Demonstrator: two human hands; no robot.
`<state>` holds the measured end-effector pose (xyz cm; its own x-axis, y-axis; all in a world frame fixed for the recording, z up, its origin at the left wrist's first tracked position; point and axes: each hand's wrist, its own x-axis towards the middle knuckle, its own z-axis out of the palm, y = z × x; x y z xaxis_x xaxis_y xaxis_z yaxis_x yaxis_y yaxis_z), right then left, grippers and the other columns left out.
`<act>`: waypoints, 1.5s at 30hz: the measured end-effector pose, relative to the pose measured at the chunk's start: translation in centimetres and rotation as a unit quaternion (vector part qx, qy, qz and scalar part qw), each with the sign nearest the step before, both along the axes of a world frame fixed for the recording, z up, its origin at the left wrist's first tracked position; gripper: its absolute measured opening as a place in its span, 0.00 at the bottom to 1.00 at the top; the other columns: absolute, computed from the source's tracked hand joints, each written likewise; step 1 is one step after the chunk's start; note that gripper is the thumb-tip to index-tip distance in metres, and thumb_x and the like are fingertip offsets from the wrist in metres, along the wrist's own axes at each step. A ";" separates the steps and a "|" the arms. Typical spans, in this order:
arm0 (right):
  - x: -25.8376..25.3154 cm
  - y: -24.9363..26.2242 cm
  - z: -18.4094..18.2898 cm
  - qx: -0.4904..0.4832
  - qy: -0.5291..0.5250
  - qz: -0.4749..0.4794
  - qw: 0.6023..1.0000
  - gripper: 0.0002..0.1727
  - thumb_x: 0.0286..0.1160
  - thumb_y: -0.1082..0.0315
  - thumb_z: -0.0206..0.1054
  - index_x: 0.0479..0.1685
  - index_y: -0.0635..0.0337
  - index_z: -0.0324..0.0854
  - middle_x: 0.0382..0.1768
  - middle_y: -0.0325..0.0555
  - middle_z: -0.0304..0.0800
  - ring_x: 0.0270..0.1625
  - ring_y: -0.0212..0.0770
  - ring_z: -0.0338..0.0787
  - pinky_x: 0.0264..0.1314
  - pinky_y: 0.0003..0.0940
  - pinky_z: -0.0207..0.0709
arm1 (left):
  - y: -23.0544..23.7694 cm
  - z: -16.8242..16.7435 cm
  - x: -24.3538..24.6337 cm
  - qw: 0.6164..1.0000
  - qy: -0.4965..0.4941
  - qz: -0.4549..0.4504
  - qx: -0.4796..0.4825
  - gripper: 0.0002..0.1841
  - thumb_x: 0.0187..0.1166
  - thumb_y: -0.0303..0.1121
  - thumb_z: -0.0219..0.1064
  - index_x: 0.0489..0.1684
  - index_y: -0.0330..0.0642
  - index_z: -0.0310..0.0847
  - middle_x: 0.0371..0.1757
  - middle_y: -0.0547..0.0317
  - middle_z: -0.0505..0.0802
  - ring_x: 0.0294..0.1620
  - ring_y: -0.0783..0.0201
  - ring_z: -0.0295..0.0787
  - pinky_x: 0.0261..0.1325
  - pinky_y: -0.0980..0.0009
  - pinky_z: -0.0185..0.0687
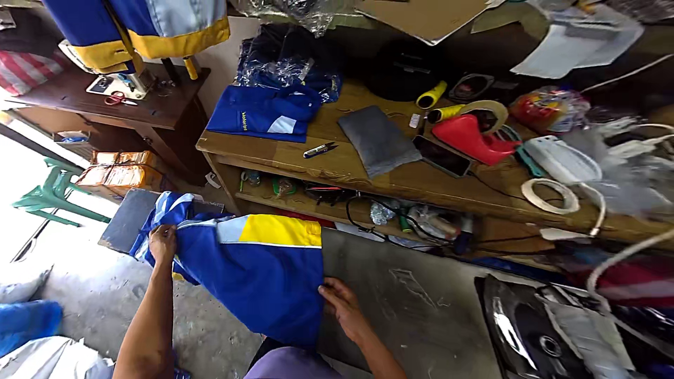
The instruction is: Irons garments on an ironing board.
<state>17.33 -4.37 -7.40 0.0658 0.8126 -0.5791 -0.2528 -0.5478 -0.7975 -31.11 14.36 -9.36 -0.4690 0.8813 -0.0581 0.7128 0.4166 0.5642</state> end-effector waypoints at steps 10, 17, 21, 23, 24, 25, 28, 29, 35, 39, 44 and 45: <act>2.1 -2.2 -0.7 -0.002 0.029 -0.059 0.998 0.07 0.80 0.77 0.64 0.50 0.65 0.84 0.37 0.45 0.93 0.36 0.35 0.92 0.39 0.31 0.87 | -5.9 5.2 4.1 0.937 0.115 0.166 0.285 0.20 0.90 0.33 0.52 0.56 0.20 0.82 0.62 0.24 0.86 0.74 0.35 0.78 0.85 0.55 0.63; 14.0 -0.1 3.1 0.066 -0.036 -0.210 0.975 0.13 0.79 0.77 0.56 0.34 0.54 0.84 0.24 0.31 0.90 0.23 0.25 0.86 0.26 0.22 0.82 | -4.7 8.4 12.5 0.955 0.044 -0.079 0.281 0.16 0.87 0.28 0.54 0.51 0.19 0.83 0.53 0.27 0.89 0.63 0.36 0.85 0.74 0.48 0.75; 20.4 4.0 3.8 0.091 -0.096 -0.265 0.955 0.08 0.84 0.70 0.55 0.42 0.46 0.78 0.24 0.23 0.86 0.23 0.21 0.84 0.24 0.19 0.81 | 0.4 9.5 11.9 0.966 -0.057 -0.201 0.149 0.18 0.90 0.37 0.57 0.63 0.30 0.82 0.69 0.37 0.86 0.75 0.44 0.80 0.79 0.47 0.73; 21.8 4.6 2.2 0.072 -0.117 -0.261 0.955 0.06 0.85 0.68 0.56 0.47 0.47 0.77 0.28 0.25 0.85 0.27 0.23 0.85 0.29 0.22 0.82 | 2.1 8.5 8.6 0.974 -0.033 -0.185 0.126 0.24 0.90 0.44 0.58 0.74 0.35 0.76 0.79 0.39 0.80 0.82 0.42 0.74 0.84 0.44 0.66; 21.6 4.2 1.5 0.045 -0.128 -0.242 0.961 0.05 0.86 0.67 0.55 0.49 0.48 0.75 0.30 0.27 0.84 0.29 0.23 0.85 0.31 0.23 0.83 | 2.5 7.6 6.5 0.982 -0.008 -0.165 0.093 0.27 0.89 0.47 0.59 0.78 0.36 0.74 0.82 0.38 0.77 0.84 0.39 0.70 0.85 0.40 0.61; 20.9 3.5 0.8 0.010 -0.143 -0.215 0.966 0.04 0.87 0.65 0.55 0.51 0.49 0.74 0.33 0.29 0.83 0.31 0.24 0.85 0.33 0.24 0.83 | 2.4 6.5 4.7 0.988 0.010 -0.146 0.046 0.29 0.88 0.50 0.60 0.79 0.36 0.74 0.83 0.36 0.76 0.86 0.36 0.67 0.85 0.36 0.59; 17.7 0.1 -0.3 -0.054 -0.165 -0.164 0.971 0.09 0.88 0.61 0.59 0.56 0.55 0.76 0.36 0.34 0.83 0.34 0.27 0.85 0.37 0.28 0.83 | -0.2 2.8 2.7 0.989 0.040 -0.126 -0.071 0.34 0.84 0.58 0.60 0.78 0.41 0.78 0.85 0.34 0.73 0.89 0.33 0.60 0.87 0.31 0.52; 16.5 -1.1 -0.1 -0.053 -0.165 -0.159 0.972 0.08 0.88 0.62 0.59 0.52 0.55 0.77 0.33 0.33 0.85 0.30 0.27 0.86 0.34 0.27 0.84 | -1.7 1.7 3.2 0.990 0.049 -0.119 -0.063 0.34 0.83 0.59 0.61 0.79 0.42 0.78 0.86 0.34 0.71 0.91 0.32 0.56 0.88 0.31 0.48; 13.2 -7.2 1.8 -0.093 -0.124 -0.076 0.985 0.06 0.88 0.73 0.57 0.42 0.58 0.78 0.28 0.35 0.89 0.27 0.28 0.89 0.32 0.26 0.86 | -8.4 -2.4 7.9 0.986 0.156 -0.059 0.022 0.33 0.89 0.57 0.46 0.89 0.51 0.67 0.94 0.43 0.62 0.94 0.33 0.47 0.87 0.28 0.42; 17.9 -12.1 1.7 -0.089 -0.214 -0.060 0.971 0.05 0.82 0.76 0.61 0.40 0.59 0.81 0.29 0.32 0.89 0.31 0.25 0.89 0.37 0.26 0.86 | -9.8 -2.4 8.8 0.978 0.191 -0.088 0.012 0.36 0.87 0.61 0.44 0.90 0.53 0.67 0.93 0.42 0.63 0.94 0.32 0.48 0.87 0.26 0.36; 20.2 -13.8 2.1 -0.133 -0.310 0.043 0.940 0.04 0.80 0.74 0.67 0.46 0.65 0.80 0.31 0.42 0.88 0.31 0.32 0.87 0.37 0.33 0.83 | -11.5 -1.3 10.5 0.979 0.174 -0.098 0.030 0.32 0.84 0.53 0.53 0.82 0.42 0.75 0.90 0.36 0.67 0.93 0.30 0.51 0.86 0.23 0.37; 20.0 -13.4 2.4 -0.123 -0.358 0.063 0.923 0.10 0.79 0.73 0.69 0.53 0.70 0.80 0.37 0.51 0.88 0.35 0.40 0.88 0.41 0.40 0.84 | -11.2 -0.8 10.7 0.979 0.173 -0.101 0.042 0.31 0.82 0.50 0.55 0.77 0.39 0.79 0.89 0.34 0.68 0.92 0.29 0.52 0.87 0.24 0.38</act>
